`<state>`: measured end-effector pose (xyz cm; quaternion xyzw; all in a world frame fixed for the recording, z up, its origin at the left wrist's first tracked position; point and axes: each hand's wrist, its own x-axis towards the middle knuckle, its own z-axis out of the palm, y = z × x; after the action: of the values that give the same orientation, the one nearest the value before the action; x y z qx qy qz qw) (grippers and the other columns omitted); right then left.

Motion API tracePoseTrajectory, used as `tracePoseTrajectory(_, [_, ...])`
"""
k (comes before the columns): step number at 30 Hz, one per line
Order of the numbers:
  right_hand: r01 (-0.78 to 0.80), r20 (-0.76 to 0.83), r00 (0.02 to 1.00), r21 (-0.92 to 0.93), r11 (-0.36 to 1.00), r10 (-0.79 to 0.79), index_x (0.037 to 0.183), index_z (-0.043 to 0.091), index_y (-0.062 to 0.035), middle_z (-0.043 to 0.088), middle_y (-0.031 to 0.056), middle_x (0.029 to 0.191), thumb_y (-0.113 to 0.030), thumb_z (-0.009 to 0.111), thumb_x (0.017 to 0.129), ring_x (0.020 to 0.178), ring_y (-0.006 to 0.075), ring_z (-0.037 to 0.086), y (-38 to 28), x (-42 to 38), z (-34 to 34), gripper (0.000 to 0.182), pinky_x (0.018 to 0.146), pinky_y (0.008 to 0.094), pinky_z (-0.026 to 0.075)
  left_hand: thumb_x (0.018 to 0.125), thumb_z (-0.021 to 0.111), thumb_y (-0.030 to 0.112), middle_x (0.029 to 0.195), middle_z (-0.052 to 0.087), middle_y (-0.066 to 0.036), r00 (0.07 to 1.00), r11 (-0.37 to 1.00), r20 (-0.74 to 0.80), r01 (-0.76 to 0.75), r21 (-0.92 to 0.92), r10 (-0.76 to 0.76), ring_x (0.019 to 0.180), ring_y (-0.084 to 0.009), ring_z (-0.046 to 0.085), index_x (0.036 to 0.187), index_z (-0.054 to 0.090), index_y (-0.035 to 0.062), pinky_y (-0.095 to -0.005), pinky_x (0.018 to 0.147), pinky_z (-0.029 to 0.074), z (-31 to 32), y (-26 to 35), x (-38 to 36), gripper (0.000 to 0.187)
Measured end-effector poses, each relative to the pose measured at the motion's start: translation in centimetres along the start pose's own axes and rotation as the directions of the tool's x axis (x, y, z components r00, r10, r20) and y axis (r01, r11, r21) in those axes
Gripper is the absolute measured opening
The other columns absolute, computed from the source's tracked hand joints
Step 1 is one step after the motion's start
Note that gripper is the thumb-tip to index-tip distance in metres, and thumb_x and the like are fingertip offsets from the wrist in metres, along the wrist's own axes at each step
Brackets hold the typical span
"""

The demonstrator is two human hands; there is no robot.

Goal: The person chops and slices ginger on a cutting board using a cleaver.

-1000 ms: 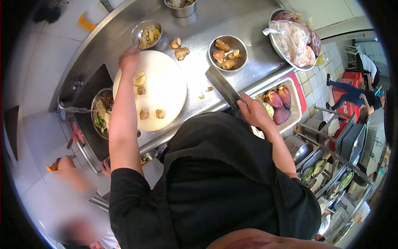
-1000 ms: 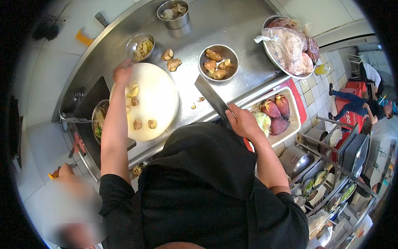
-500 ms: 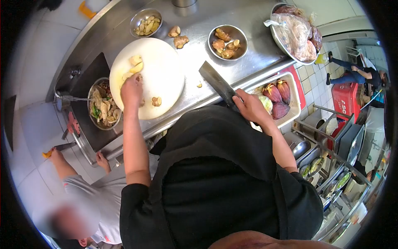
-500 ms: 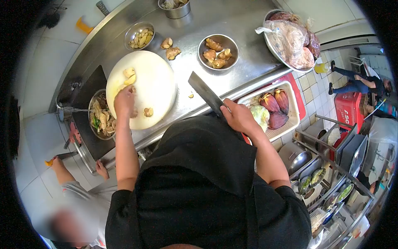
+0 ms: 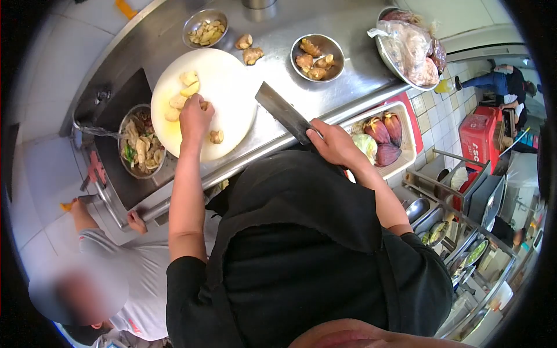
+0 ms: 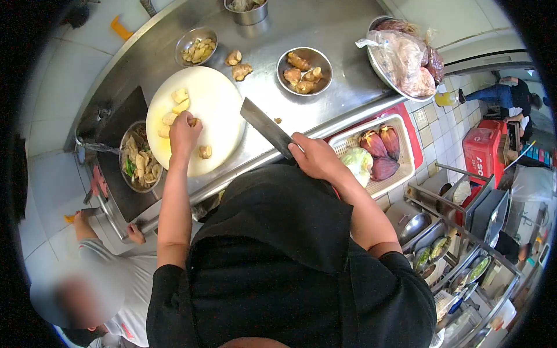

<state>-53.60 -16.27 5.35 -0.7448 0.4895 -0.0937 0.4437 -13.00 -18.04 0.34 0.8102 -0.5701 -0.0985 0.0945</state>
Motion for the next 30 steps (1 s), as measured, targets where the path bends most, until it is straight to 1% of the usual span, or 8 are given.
tracePoseTrajectory(2, [0.003,0.0,1.0,-0.015,1.0,-0.003,0.115,0.058,-0.0043,0.069,0.0319,0.096,-0.029,0.055,0.109,0.099,0.0547,0.065,-0.1,0.0,0.1,0.025,0.083,0.0611,0.049,0.086,0.079,0.024,0.101,0.076,-0.017,0.999,0.964,-0.041,-0.032,-0.264,0.022,0.094,-0.0336,0.074,0.138,0.065,0.0038,-0.0436,0.086,0.058,-1.0,1.7,0.6,0.058])
tracePoseTrajectory(3, [0.002,0.001,1.0,-0.016,1.0,-0.002,0.115,0.058,-0.0043,0.069,0.0319,0.096,-0.029,0.055,0.109,0.099,0.0547,0.065,-0.1,-0.1,0.2,0.025,0.083,0.0611,0.049,0.086,0.079,0.024,0.101,0.076,-0.017,0.999,0.964,-0.04,-0.031,-0.265,0.021,0.094,-0.0336,0.074,0.138,0.065,0.0038,-0.0436,0.086,0.058,-1.6,2.5,1.3,0.058])
tracePoseTrajectory(5, [-0.018,0.0,1.0,-0.018,1.0,0.018,0.114,0.058,-0.0041,0.069,0.0322,0.097,-0.029,0.055,0.109,0.099,0.0546,0.065,-0.1,-0.1,0.2,0.025,0.083,0.0614,0.049,0.082,0.083,0.027,0.104,0.078,-0.015,1.0,0.936,-0.021,-0.017,-0.351,0.01,0.093,-0.03,0.076,0.156,0.052,0.0057,-0.0407,0.087,0.059,-3.1,4.2,3.6,0.082])
tracePoseTrajectory(6, [-0.015,-0.001,1.0,-0.021,1.0,0.015,0.114,0.058,-0.0041,0.069,0.0322,0.097,-0.029,0.055,0.109,0.099,0.0546,0.065,0.0,-0.1,0.3,0.025,0.083,0.0614,0.049,0.082,0.083,0.027,0.104,0.078,-0.015,1.0,0.935,-0.025,-0.017,-0.353,0.009,0.093,-0.03,0.076,0.156,0.052,0.0057,-0.0407,0.087,0.059,-3.6,4.7,4.4,0.082])
tracePoseTrajectory(9, [-0.015,-0.006,1.0,0.005,1.0,0.015,0.115,0.059,-0.0043,0.07,0.0321,0.097,-0.029,0.055,0.109,0.1,0.0544,0.066,0.6,-0.3,0.7,0.025,0.084,0.0615,0.049,0.081,0.084,0.027,0.106,0.079,-0.013,1.0,0.938,0.025,0.003,-0.345,0.006,0.096,-0.0277,0.076,0.168,0.033,0.008,-0.0399,0.09,0.059,-4.7,5.6,6.2,0.103])
tracePoseTrajectory(19, [0.006,-0.019,1.0,0.006,1.0,-0.006,0.118,0.06,-0.004,0.07,0.0315,0.098,-0.029,0.054,0.109,0.1,0.0537,0.066,1.2,0.0,1.2,0.027,0.085,0.0612,0.05,0.081,0.086,0.025,0.103,0.076,-0.011,0.99,0.904,0.138,0.056,-0.423,0.003,0.095,-0.0249,0.075,0.171,0.02,0.0071,-0.0374,0.091,0.059,-2.6,4.6,5.5,0.113])
tracePoseTrajectory(22, [0.024,-0.033,0.999,0.01,1.0,-0.023,0.118,0.06,-0.0039,0.07,0.032,0.097,-0.029,0.054,0.109,0.099,0.0541,0.066,0.8,0.2,1.0,0.027,0.084,0.0618,0.05,0.083,0.087,0.02,0.1,0.074,-0.009,0.992,0.898,0.119,0.023,-0.44,0.033,0.088,-0.0182,0.072,0.171,0.021,0.005,-0.034,0.083,0.059,-2.0,4.3,5.2,0.111])
tracePoseTrajectory(30, [0.014,-0.001,1.0,-0.008,1.0,-0.014,0.118,0.06,-0.0029,0.07,0.0327,0.096,-0.029,0.054,0.109,0.098,0.055,0.066,0.9,0.7,1.2,0.028,0.084,0.0622,0.049,0.084,0.087,0.019,0.101,0.072,-0.008,0.987,0.876,0.161,0.057,-0.479,0.024,0.086,-0.0156,0.068,0.173,0.017,0.0113,-0.032,0.083,0.058,-1.8,4.0,4.2,0.113])
